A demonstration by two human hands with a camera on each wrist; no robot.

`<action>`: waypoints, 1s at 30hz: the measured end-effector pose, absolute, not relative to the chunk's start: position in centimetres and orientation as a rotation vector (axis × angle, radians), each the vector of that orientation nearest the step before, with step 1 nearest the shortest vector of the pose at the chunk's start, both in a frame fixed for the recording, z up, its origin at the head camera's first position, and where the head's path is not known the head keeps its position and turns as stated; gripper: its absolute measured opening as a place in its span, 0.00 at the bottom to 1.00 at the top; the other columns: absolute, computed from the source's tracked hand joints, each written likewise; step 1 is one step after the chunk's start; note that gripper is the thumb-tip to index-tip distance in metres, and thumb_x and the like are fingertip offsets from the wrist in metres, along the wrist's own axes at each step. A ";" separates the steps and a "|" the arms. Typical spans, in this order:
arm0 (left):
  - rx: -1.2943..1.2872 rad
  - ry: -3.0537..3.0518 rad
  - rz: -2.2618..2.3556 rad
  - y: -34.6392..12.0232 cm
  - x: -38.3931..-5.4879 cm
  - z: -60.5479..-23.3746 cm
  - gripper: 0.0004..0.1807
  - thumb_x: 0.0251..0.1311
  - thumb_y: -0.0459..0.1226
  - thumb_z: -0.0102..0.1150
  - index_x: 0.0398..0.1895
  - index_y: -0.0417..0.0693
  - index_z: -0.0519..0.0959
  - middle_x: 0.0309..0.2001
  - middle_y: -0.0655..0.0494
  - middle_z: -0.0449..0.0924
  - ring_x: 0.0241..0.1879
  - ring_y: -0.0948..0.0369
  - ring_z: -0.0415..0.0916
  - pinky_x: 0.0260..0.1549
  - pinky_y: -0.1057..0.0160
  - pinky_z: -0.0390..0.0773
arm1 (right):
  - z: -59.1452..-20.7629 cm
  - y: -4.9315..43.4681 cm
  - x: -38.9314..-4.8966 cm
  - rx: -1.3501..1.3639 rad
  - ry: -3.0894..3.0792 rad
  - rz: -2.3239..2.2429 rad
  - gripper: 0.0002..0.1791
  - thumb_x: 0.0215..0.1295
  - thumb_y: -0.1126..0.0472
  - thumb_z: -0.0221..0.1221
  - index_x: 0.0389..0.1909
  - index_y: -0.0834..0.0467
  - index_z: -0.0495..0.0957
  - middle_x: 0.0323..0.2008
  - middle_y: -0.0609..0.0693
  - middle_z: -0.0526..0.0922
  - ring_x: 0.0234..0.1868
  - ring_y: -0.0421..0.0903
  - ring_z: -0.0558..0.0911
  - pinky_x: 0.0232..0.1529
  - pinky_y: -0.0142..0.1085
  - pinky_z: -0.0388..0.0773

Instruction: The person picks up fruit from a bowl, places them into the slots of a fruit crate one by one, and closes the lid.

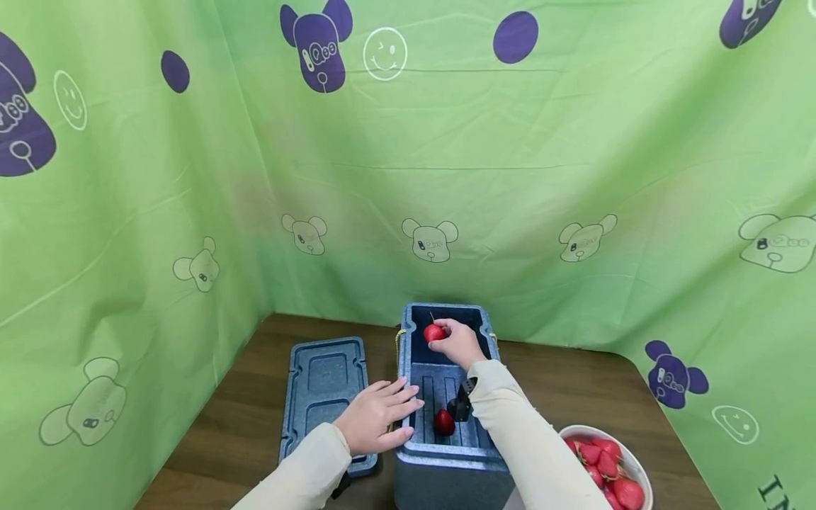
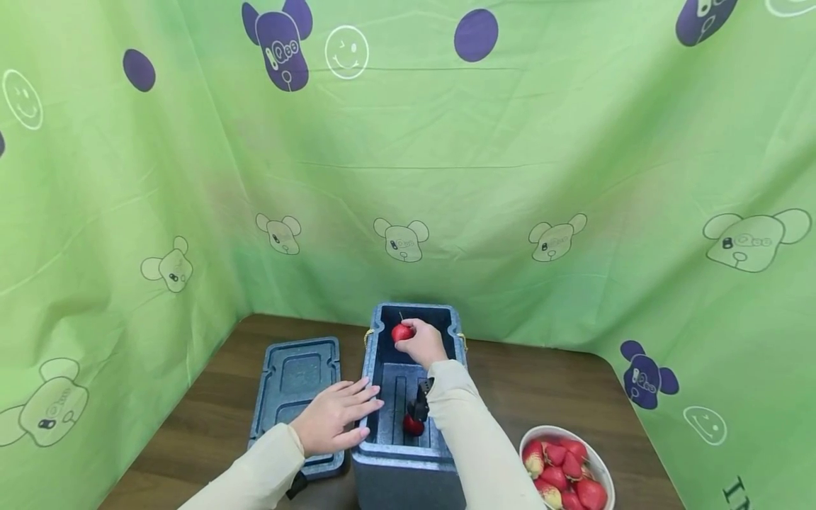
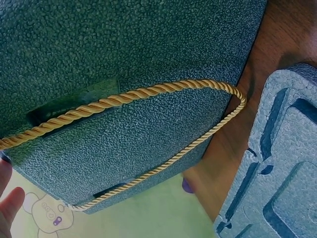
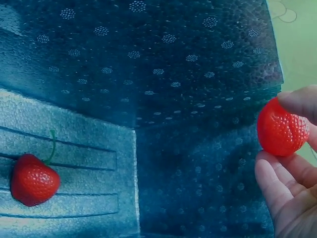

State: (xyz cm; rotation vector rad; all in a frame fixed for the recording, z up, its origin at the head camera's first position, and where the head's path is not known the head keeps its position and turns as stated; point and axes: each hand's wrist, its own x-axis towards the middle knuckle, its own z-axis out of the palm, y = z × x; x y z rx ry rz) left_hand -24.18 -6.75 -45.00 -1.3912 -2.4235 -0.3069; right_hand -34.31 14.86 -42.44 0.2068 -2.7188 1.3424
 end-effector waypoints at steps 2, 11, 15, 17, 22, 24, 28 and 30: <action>-1.390 -2.426 -0.312 -6.8 -24.2 -45.1 0.24 0.70 0.50 0.42 0.61 0.50 0.76 0.62 0.53 0.72 0.64 0.54 0.67 0.58 0.55 0.69 | -42.6 14.8 -34.2 0.203 -2.724 1.345 0.26 0.48 0.69 0.66 0.52 0.70 0.76 0.43 0.65 0.82 0.44 0.57 0.81 0.47 0.47 0.76; -1.393 -2.401 -0.319 -6.9 -24.3 -45.2 0.24 0.70 0.49 0.43 0.60 0.49 0.77 0.62 0.52 0.73 0.63 0.53 0.68 0.58 0.55 0.69 | -43.0 14.5 -33.9 0.212 -2.750 1.349 0.25 0.48 0.69 0.66 0.51 0.70 0.77 0.42 0.64 0.83 0.42 0.55 0.81 0.47 0.47 0.76; -1.398 -2.391 -0.324 -6.8 -24.4 -45.1 0.24 0.70 0.49 0.43 0.60 0.48 0.77 0.62 0.52 0.73 0.63 0.53 0.68 0.58 0.55 0.69 | -43.2 14.4 -34.0 0.223 -2.750 1.353 0.25 0.48 0.69 0.66 0.51 0.70 0.77 0.41 0.63 0.83 0.41 0.54 0.81 0.46 0.47 0.76; -1.401 -2.396 -0.327 -6.8 -24.4 -45.1 0.24 0.70 0.49 0.43 0.60 0.48 0.77 0.62 0.52 0.73 0.63 0.53 0.68 0.58 0.55 0.69 | -43.2 14.4 -34.0 0.222 -2.761 1.341 0.25 0.48 0.69 0.66 0.51 0.70 0.77 0.40 0.62 0.83 0.40 0.54 0.81 0.46 0.46 0.76; -1.403 -2.403 -0.330 -6.8 -24.4 -45.1 0.24 0.70 0.49 0.43 0.61 0.49 0.77 0.62 0.52 0.73 0.63 0.53 0.68 0.58 0.55 0.69 | -43.2 14.3 -33.8 0.209 -2.777 1.322 0.26 0.47 0.69 0.66 0.51 0.70 0.77 0.40 0.62 0.83 0.39 0.53 0.81 0.45 0.45 0.77; -1.403 -2.400 -0.332 -6.8 -24.4 -45.1 0.24 0.70 0.49 0.43 0.61 0.49 0.77 0.62 0.52 0.73 0.63 0.53 0.68 0.58 0.55 0.69 | -43.1 14.3 -33.7 0.212 -2.776 1.321 0.26 0.46 0.69 0.66 0.50 0.70 0.77 0.40 0.62 0.83 0.39 0.53 0.81 0.45 0.45 0.76; -1.404 -2.392 -0.345 -6.8 -24.4 -45.2 0.24 0.70 0.49 0.43 0.60 0.49 0.77 0.61 0.52 0.73 0.63 0.52 0.69 0.57 0.55 0.70 | -43.0 14.2 -33.6 0.223 -2.777 1.330 0.26 0.45 0.70 0.66 0.50 0.70 0.77 0.39 0.63 0.83 0.39 0.53 0.80 0.45 0.45 0.76; -1.401 -2.391 -0.350 -6.8 -24.4 -45.2 0.24 0.70 0.49 0.44 0.60 0.49 0.77 0.61 0.52 0.73 0.63 0.52 0.69 0.57 0.55 0.70 | -43.1 14.2 -33.6 0.226 -2.776 1.338 0.26 0.44 0.70 0.66 0.50 0.70 0.77 0.39 0.63 0.83 0.39 0.53 0.81 0.45 0.45 0.76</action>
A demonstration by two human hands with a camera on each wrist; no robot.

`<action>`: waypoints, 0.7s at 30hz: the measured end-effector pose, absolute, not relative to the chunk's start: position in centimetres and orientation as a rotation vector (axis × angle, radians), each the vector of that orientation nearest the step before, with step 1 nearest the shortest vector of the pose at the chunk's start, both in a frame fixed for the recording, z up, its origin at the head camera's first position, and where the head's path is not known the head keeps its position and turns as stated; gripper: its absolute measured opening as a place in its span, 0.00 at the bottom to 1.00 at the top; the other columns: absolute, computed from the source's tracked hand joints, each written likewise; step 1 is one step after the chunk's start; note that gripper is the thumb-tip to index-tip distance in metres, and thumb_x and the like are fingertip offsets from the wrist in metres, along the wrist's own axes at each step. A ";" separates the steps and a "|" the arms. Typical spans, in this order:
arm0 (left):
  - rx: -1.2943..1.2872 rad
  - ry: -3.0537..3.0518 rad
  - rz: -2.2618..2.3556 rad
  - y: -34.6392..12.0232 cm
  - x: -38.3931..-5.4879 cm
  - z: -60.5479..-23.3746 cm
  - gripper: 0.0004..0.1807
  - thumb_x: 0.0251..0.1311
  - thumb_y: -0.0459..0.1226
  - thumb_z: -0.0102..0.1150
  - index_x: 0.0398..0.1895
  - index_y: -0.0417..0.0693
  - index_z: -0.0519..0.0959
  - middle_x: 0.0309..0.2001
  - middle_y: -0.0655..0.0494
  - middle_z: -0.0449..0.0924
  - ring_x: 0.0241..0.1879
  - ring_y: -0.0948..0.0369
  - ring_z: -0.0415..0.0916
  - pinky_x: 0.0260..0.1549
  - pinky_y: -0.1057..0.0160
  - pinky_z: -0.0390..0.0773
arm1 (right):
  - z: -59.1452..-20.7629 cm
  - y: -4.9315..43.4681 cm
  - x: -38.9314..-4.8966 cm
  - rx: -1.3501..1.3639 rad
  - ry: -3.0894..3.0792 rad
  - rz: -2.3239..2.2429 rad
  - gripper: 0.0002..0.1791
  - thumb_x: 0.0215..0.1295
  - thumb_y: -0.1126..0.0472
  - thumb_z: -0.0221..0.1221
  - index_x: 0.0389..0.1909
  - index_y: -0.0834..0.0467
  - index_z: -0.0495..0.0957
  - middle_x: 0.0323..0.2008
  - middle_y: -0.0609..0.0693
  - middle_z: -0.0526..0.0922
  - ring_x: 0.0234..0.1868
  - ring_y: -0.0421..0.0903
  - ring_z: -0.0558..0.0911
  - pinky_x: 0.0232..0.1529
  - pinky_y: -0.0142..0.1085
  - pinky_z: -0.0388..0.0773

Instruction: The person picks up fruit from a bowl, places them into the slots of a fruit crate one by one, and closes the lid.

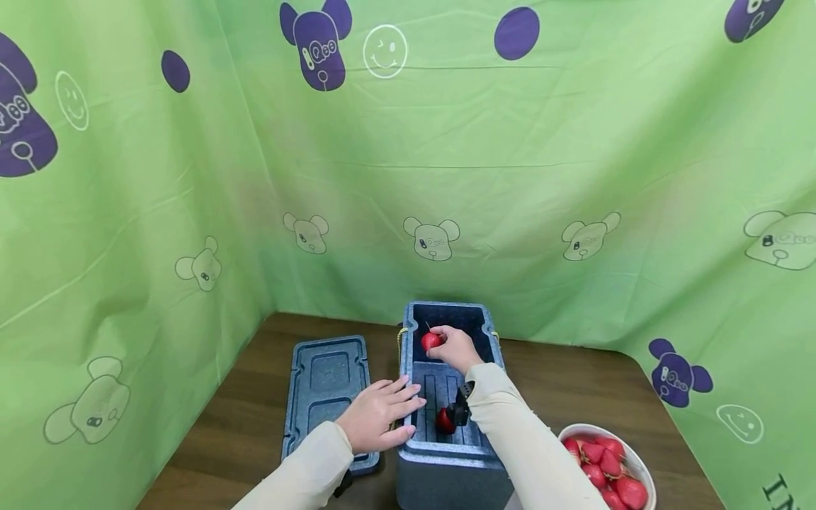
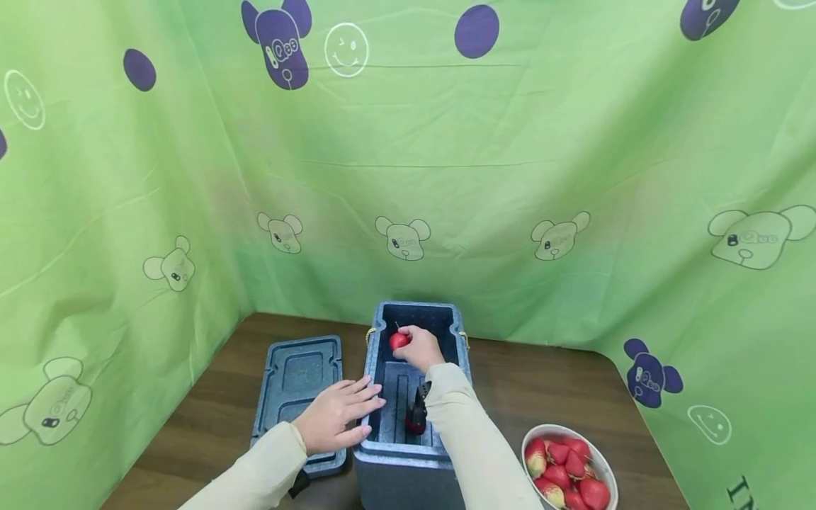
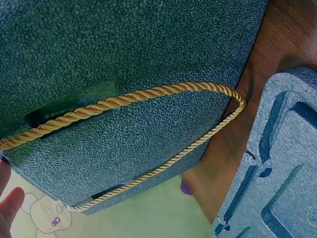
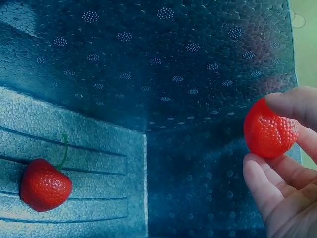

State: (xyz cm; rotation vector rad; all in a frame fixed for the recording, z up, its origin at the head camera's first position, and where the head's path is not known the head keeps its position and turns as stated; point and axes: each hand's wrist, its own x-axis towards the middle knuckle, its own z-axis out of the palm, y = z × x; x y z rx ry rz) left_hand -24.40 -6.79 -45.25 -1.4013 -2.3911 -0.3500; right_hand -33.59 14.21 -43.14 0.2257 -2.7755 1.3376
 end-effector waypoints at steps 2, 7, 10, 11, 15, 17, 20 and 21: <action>-1.399 -2.381 -0.349 -6.8 -24.4 -45.3 0.24 0.70 0.49 0.43 0.60 0.49 0.77 0.61 0.52 0.73 0.63 0.52 0.69 0.57 0.55 0.70 | -43.2 14.2 -33.6 0.224 -2.775 1.340 0.26 0.45 0.70 0.66 0.50 0.70 0.77 0.39 0.63 0.84 0.39 0.53 0.81 0.45 0.45 0.76; -1.398 -2.357 -0.339 -6.8 -24.4 -45.5 0.24 0.71 0.49 0.41 0.60 0.48 0.77 0.61 0.52 0.74 0.63 0.53 0.69 0.57 0.55 0.71 | -43.2 14.1 -33.5 0.226 -2.758 1.340 0.26 0.47 0.68 0.67 0.50 0.71 0.77 0.39 0.63 0.84 0.39 0.53 0.81 0.44 0.44 0.77; -1.403 -2.360 -0.335 -6.8 -24.3 -45.5 0.24 0.71 0.49 0.41 0.60 0.48 0.77 0.61 0.51 0.74 0.62 0.52 0.70 0.56 0.55 0.71 | -43.3 14.0 -33.5 0.240 -2.748 1.345 0.26 0.47 0.67 0.67 0.50 0.72 0.77 0.39 0.63 0.84 0.39 0.54 0.82 0.44 0.44 0.77; -1.405 -2.361 -0.331 -6.8 -24.3 -45.4 0.24 0.71 0.49 0.41 0.60 0.48 0.77 0.61 0.51 0.74 0.62 0.52 0.70 0.56 0.55 0.71 | -43.3 14.1 -33.5 0.237 -2.746 1.349 0.26 0.47 0.67 0.67 0.50 0.72 0.77 0.39 0.63 0.84 0.39 0.54 0.82 0.44 0.44 0.77; -1.399 -2.358 -0.317 -6.7 -24.3 -45.3 0.24 0.71 0.50 0.41 0.59 0.48 0.78 0.61 0.52 0.74 0.62 0.53 0.69 0.57 0.56 0.70 | -43.5 14.1 -33.7 0.193 -2.749 1.366 0.26 0.50 0.66 0.67 0.51 0.71 0.76 0.41 0.64 0.83 0.40 0.54 0.82 0.45 0.45 0.77; -1.390 -2.366 -0.315 -6.7 -24.2 -45.2 0.24 0.71 0.49 0.41 0.59 0.49 0.78 0.61 0.52 0.74 0.63 0.53 0.69 0.57 0.56 0.70 | -43.5 14.1 -33.8 0.177 -2.754 1.370 0.26 0.50 0.65 0.67 0.51 0.71 0.76 0.41 0.64 0.83 0.41 0.54 0.81 0.45 0.45 0.78; -1.389 -2.392 -0.312 -6.6 -24.2 -45.1 0.24 0.70 0.49 0.42 0.60 0.49 0.77 0.61 0.52 0.73 0.63 0.54 0.68 0.57 0.56 0.70 | -43.2 14.2 -33.9 0.196 -2.762 1.356 0.26 0.50 0.66 0.66 0.51 0.71 0.76 0.40 0.64 0.83 0.41 0.56 0.81 0.44 0.46 0.78; -1.391 -2.399 -0.309 -6.6 -24.2 -45.1 0.24 0.70 0.49 0.43 0.60 0.49 0.77 0.61 0.52 0.73 0.64 0.54 0.68 0.57 0.56 0.70 | -43.0 14.2 -33.8 0.202 -2.765 1.355 0.25 0.50 0.66 0.66 0.51 0.70 0.77 0.39 0.64 0.83 0.41 0.56 0.81 0.44 0.46 0.77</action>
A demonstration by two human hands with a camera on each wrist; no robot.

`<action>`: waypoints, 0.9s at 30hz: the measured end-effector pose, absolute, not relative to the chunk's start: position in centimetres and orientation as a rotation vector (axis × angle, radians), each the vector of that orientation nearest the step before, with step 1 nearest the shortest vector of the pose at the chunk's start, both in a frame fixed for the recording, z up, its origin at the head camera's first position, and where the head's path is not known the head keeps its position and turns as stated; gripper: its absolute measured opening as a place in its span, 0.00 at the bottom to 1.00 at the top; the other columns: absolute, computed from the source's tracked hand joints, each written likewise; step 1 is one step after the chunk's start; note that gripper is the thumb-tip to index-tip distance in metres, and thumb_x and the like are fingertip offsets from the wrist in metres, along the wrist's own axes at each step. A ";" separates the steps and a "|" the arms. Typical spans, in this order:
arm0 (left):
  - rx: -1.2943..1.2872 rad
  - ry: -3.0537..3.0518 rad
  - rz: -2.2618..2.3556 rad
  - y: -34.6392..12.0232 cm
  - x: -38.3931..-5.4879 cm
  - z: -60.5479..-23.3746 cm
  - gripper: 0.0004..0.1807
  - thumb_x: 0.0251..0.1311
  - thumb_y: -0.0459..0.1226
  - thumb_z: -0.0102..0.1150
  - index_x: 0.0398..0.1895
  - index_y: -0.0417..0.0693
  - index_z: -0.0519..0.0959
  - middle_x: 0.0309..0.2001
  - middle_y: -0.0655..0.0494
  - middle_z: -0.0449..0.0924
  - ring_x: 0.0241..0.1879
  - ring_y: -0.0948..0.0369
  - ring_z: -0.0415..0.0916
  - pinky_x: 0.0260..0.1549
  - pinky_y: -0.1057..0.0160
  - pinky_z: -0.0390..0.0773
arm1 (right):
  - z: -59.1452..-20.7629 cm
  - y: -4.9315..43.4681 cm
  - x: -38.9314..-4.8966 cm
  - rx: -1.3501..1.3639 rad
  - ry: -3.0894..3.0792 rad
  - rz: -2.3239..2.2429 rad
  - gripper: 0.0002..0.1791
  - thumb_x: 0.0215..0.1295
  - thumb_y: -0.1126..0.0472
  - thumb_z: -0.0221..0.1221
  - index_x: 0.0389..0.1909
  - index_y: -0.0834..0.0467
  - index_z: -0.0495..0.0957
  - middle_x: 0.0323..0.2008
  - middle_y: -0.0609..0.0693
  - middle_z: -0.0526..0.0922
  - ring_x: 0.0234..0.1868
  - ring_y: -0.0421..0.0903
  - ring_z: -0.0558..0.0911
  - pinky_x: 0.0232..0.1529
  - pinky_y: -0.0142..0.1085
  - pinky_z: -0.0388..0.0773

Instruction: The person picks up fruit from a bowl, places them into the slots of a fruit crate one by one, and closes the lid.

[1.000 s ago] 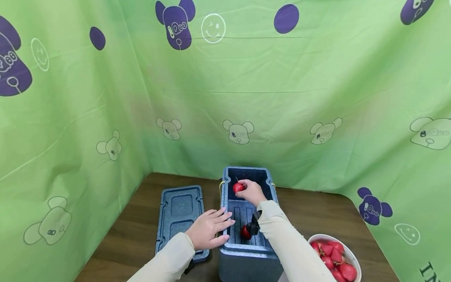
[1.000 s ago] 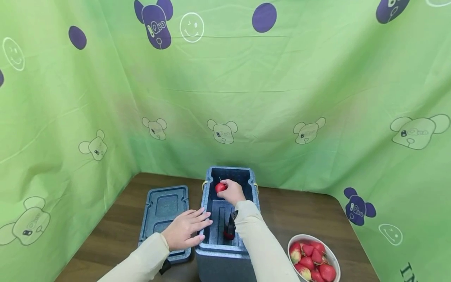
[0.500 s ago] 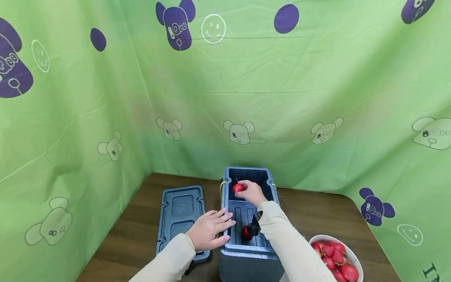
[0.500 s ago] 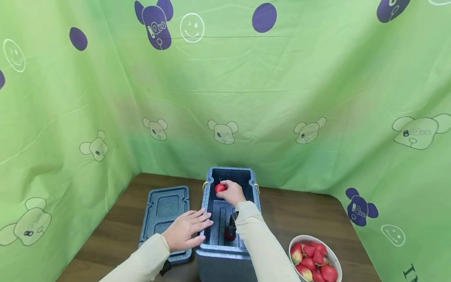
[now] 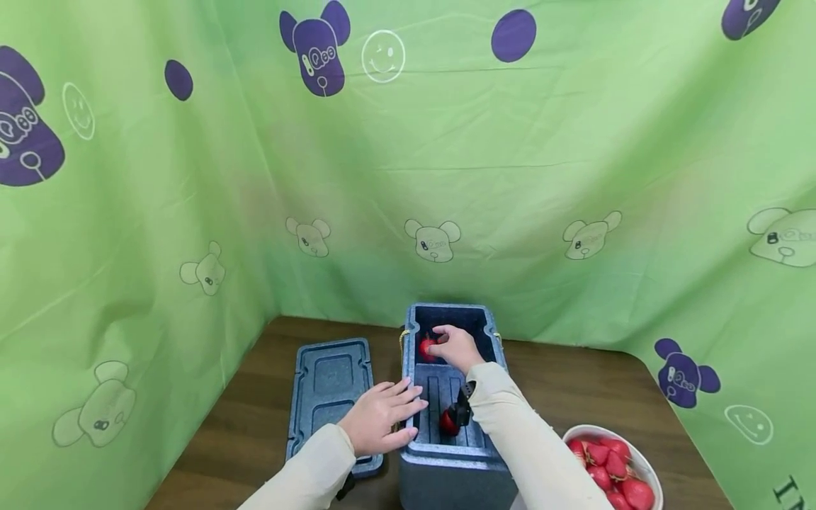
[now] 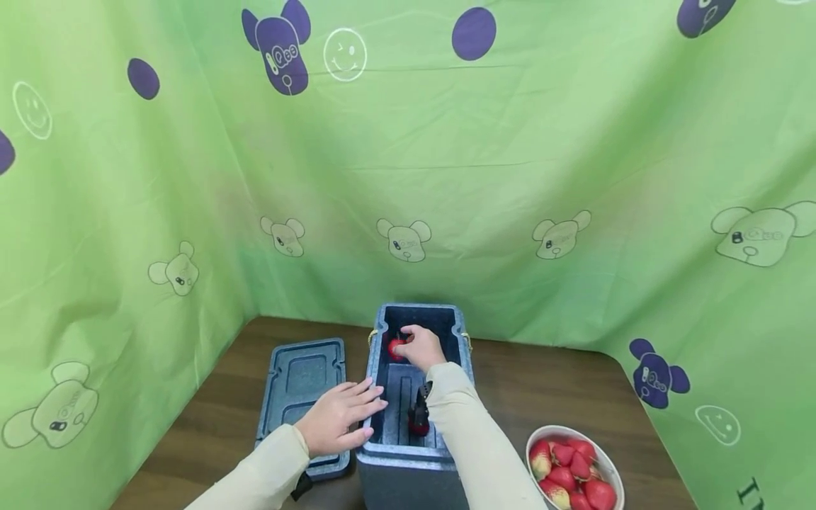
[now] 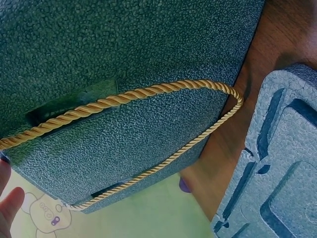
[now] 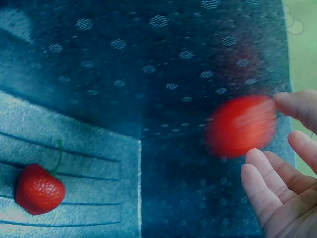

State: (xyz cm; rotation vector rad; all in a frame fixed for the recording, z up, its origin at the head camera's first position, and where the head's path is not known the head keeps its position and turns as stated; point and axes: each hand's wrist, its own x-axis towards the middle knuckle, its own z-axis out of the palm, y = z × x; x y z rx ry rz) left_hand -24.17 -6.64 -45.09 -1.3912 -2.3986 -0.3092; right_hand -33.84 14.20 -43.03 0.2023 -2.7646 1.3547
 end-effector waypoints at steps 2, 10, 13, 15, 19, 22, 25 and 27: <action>-1.398 -2.404 -0.316 -6.6 -24.0 -45.2 0.24 0.70 0.49 0.43 0.60 0.48 0.77 0.61 0.52 0.73 0.63 0.53 0.68 0.57 0.55 0.70 | -42.7 14.3 -33.7 0.216 -2.781 1.343 0.25 0.51 0.66 0.66 0.52 0.69 0.77 0.39 0.63 0.83 0.42 0.57 0.81 0.44 0.47 0.77; -1.396 -2.391 -0.336 -6.6 -24.1 -45.1 0.25 0.72 0.50 0.39 0.59 0.48 0.77 0.61 0.51 0.74 0.63 0.53 0.68 0.56 0.55 0.71 | -39.9 15.5 -33.7 0.321 -2.778 1.327 0.22 0.54 0.67 0.63 0.51 0.69 0.77 0.38 0.61 0.83 0.40 0.57 0.82 0.43 0.47 0.77; -1.394 -2.403 -0.349 -6.6 -24.0 -45.1 0.25 0.71 0.50 0.40 0.59 0.48 0.77 0.61 0.51 0.74 0.63 0.53 0.68 0.57 0.54 0.71 | -39.2 16.6 -33.7 0.364 -2.753 1.317 0.22 0.52 0.67 0.63 0.50 0.70 0.77 0.37 0.62 0.84 0.40 0.57 0.82 0.42 0.45 0.77; -1.398 -2.409 -0.348 -6.6 -24.0 -45.1 0.25 0.71 0.50 0.40 0.59 0.47 0.77 0.61 0.51 0.73 0.63 0.52 0.68 0.56 0.54 0.71 | -38.9 17.6 -33.6 0.378 -2.739 1.326 0.22 0.52 0.67 0.63 0.50 0.71 0.77 0.37 0.62 0.84 0.40 0.56 0.82 0.40 0.41 0.77; -1.400 -2.407 -0.347 -6.6 -23.9 -45.2 0.25 0.71 0.49 0.41 0.60 0.47 0.77 0.61 0.51 0.73 0.63 0.52 0.68 0.57 0.55 0.70 | -38.3 19.6 -33.1 0.365 -2.714 1.365 0.22 0.53 0.67 0.63 0.50 0.73 0.76 0.38 0.63 0.84 0.40 0.56 0.83 0.40 0.39 0.77; -1.401 -2.381 -0.352 -6.5 -24.0 -45.3 0.23 0.69 0.48 0.44 0.59 0.47 0.77 0.61 0.50 0.74 0.63 0.52 0.68 0.56 0.55 0.71 | -37.7 21.1 -32.7 0.351 -2.717 1.380 0.23 0.56 0.66 0.62 0.52 0.73 0.74 0.41 0.65 0.83 0.42 0.58 0.82 0.42 0.41 0.77; -1.397 -2.361 -0.358 -6.5 -24.0 -45.3 0.22 0.68 0.45 0.47 0.59 0.46 0.77 0.60 0.50 0.74 0.63 0.52 0.69 0.56 0.55 0.71 | -37.1 22.5 -32.4 0.336 -2.729 1.368 0.24 0.59 0.65 0.61 0.54 0.74 0.73 0.43 0.67 0.82 0.44 0.59 0.82 0.44 0.44 0.78; -1.393 -2.365 -0.374 -6.4 -24.0 -45.3 0.22 0.67 0.44 0.49 0.59 0.46 0.77 0.60 0.49 0.75 0.63 0.52 0.68 0.56 0.55 0.71 | -36.7 23.2 -32.3 0.315 -2.732 1.351 0.23 0.60 0.65 0.61 0.54 0.74 0.73 0.43 0.67 0.82 0.44 0.60 0.81 0.43 0.44 0.78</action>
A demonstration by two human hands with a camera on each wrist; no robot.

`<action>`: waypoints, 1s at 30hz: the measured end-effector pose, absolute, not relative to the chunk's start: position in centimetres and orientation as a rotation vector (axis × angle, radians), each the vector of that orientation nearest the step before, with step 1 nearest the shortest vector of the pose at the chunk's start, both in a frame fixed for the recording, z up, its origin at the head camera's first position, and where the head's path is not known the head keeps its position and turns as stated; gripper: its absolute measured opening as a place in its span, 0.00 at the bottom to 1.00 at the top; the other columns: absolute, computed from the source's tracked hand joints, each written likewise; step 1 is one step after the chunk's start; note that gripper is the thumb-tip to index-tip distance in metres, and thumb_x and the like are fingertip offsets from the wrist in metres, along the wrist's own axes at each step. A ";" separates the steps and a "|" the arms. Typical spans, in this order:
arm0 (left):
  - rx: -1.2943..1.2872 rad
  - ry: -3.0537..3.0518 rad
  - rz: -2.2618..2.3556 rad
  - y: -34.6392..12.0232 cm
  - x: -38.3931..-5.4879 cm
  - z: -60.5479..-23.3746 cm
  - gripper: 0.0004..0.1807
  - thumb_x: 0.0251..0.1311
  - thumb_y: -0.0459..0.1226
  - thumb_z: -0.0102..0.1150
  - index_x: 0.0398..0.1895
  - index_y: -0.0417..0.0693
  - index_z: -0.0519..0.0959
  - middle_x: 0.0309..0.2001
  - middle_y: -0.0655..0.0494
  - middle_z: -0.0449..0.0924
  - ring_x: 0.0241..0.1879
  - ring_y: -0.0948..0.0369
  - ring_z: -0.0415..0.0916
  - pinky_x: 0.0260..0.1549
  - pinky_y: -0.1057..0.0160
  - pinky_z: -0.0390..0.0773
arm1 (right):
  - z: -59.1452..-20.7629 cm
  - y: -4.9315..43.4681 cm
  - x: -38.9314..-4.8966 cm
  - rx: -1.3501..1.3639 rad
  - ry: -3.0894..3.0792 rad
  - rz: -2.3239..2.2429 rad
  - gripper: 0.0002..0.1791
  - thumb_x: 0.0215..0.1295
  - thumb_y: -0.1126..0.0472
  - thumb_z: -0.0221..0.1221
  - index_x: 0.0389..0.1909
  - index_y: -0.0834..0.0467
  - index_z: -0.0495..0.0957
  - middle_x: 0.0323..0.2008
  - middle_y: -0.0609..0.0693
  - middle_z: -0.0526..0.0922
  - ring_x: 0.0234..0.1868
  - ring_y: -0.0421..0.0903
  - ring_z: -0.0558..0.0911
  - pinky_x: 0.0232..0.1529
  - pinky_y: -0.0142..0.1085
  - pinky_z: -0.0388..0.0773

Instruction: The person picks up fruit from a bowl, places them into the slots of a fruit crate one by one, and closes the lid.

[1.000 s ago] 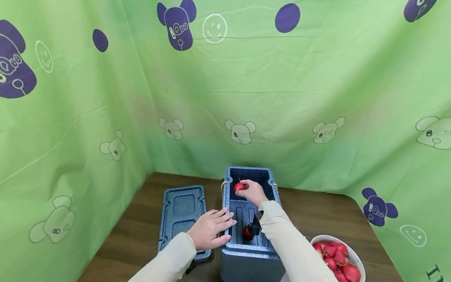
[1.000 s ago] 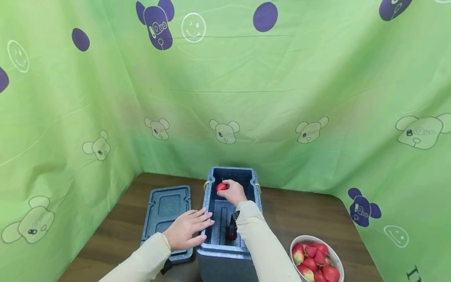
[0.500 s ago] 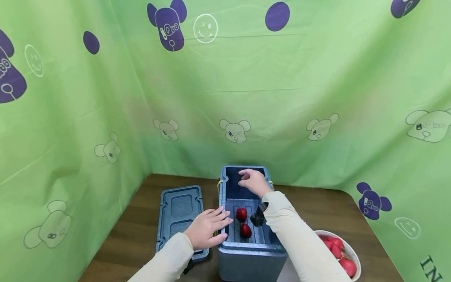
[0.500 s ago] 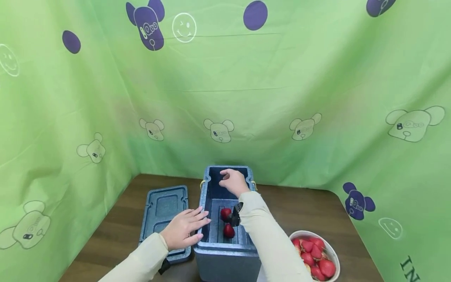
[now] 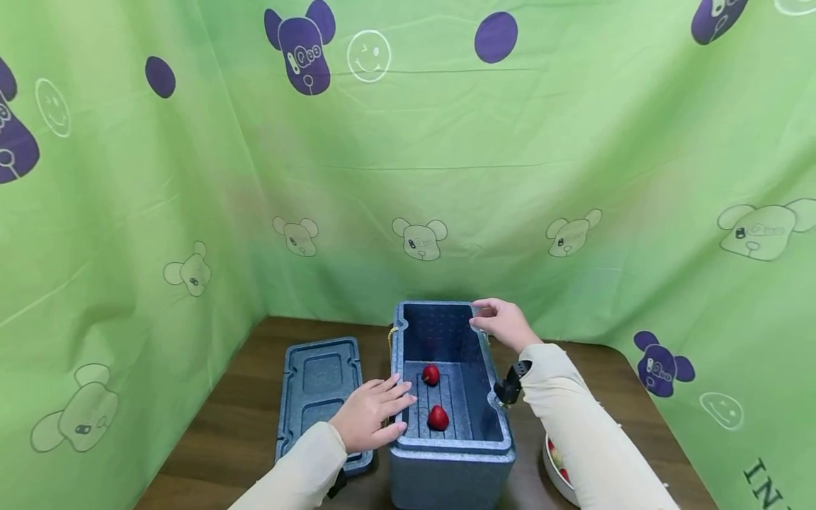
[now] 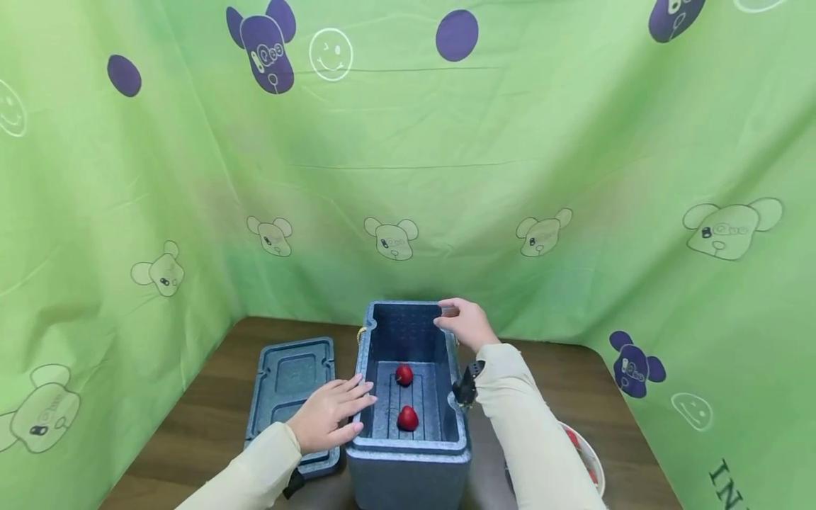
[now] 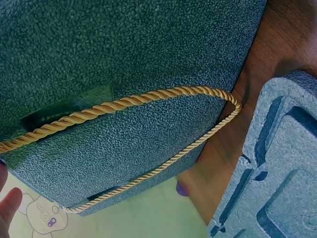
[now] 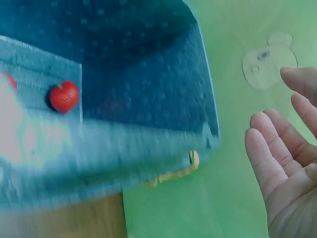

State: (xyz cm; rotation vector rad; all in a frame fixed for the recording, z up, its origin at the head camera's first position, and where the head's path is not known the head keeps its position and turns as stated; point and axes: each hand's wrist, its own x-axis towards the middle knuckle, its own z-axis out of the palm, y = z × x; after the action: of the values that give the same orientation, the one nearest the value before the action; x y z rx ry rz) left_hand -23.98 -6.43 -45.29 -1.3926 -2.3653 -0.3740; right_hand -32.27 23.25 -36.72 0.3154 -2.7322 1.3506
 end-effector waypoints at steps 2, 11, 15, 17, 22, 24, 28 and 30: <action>-1.387 -2.374 -0.394 -6.5 -23.9 -45.3 0.22 0.67 0.44 0.48 0.59 0.46 0.78 0.60 0.49 0.75 0.62 0.51 0.69 0.56 0.54 0.71 | -36.5 23.8 -32.2 0.306 -2.738 1.328 0.23 0.60 0.66 0.61 0.54 0.74 0.73 0.43 0.67 0.82 0.44 0.60 0.81 0.43 0.44 0.78; -1.376 -2.327 -0.389 -6.4 -24.2 -45.8 0.26 0.72 0.50 0.38 0.57 0.46 0.79 0.58 0.50 0.77 0.60 0.51 0.71 0.54 0.55 0.72 | -36.3 28.3 -31.0 0.333 -2.810 1.137 0.26 0.60 0.63 0.61 0.56 0.74 0.71 0.44 0.68 0.81 0.45 0.62 0.81 0.43 0.47 0.77; -1.377 -2.341 -0.361 -6.4 -24.2 -45.7 0.25 0.71 0.50 0.40 0.57 0.46 0.79 0.59 0.51 0.76 0.61 0.52 0.71 0.55 0.55 0.72 | -36.7 31.1 -29.8 0.304 -2.842 1.077 0.27 0.60 0.63 0.61 0.56 0.76 0.69 0.43 0.70 0.81 0.43 0.63 0.82 0.40 0.46 0.78; -1.378 -2.371 -0.354 -6.5 -24.2 -45.6 0.24 0.70 0.49 0.42 0.58 0.47 0.78 0.59 0.52 0.76 0.62 0.52 0.70 0.55 0.55 0.71 | -37.0 32.4 -29.3 0.304 -2.867 1.033 0.27 0.59 0.63 0.62 0.55 0.76 0.69 0.41 0.70 0.81 0.41 0.63 0.82 0.40 0.47 0.78; -1.369 -2.434 -0.365 -6.7 -23.8 -45.2 0.23 0.67 0.47 0.47 0.59 0.46 0.78 0.60 0.51 0.75 0.63 0.52 0.69 0.56 0.54 0.70 | -37.6 35.0 -28.3 0.272 -2.912 1.129 0.30 0.59 0.65 0.61 0.57 0.79 0.66 0.41 0.71 0.81 0.34 0.53 0.84 0.36 0.41 0.81; -1.366 -2.447 -0.364 -6.7 -23.7 -45.1 0.23 0.66 0.47 0.48 0.59 0.46 0.78 0.60 0.51 0.75 0.62 0.52 0.69 0.56 0.54 0.70 | -37.8 35.9 -27.8 0.246 -2.913 1.247 0.31 0.59 0.66 0.60 0.58 0.81 0.62 0.41 0.73 0.80 0.31 0.47 0.84 0.34 0.37 0.82; -1.363 -2.467 -0.355 -6.5 -23.9 -45.1 0.24 0.67 0.47 0.48 0.60 0.47 0.77 0.60 0.51 0.75 0.63 0.52 0.68 0.57 0.55 0.70 | -38.7 37.5 -26.8 0.157 -2.898 1.429 0.34 0.61 0.66 0.59 0.61 0.81 0.57 0.42 0.71 0.80 0.30 0.43 0.83 0.33 0.38 0.82; -1.362 -2.465 -0.358 -6.3 -24.1 -45.2 0.24 0.66 0.47 0.48 0.60 0.47 0.77 0.61 0.51 0.74 0.63 0.52 0.68 0.58 0.55 0.69 | -39.7 38.1 -26.2 0.104 -2.880 1.494 0.35 0.62 0.66 0.60 0.62 0.80 0.55 0.42 0.69 0.80 0.31 0.43 0.83 0.33 0.39 0.82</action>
State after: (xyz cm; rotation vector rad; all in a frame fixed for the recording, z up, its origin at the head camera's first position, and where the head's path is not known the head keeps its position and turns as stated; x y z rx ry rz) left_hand -24.09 -6.32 -45.16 -1.3620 -2.4655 -0.3583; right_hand -26.16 38.07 -39.68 0.1039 -2.8795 1.4935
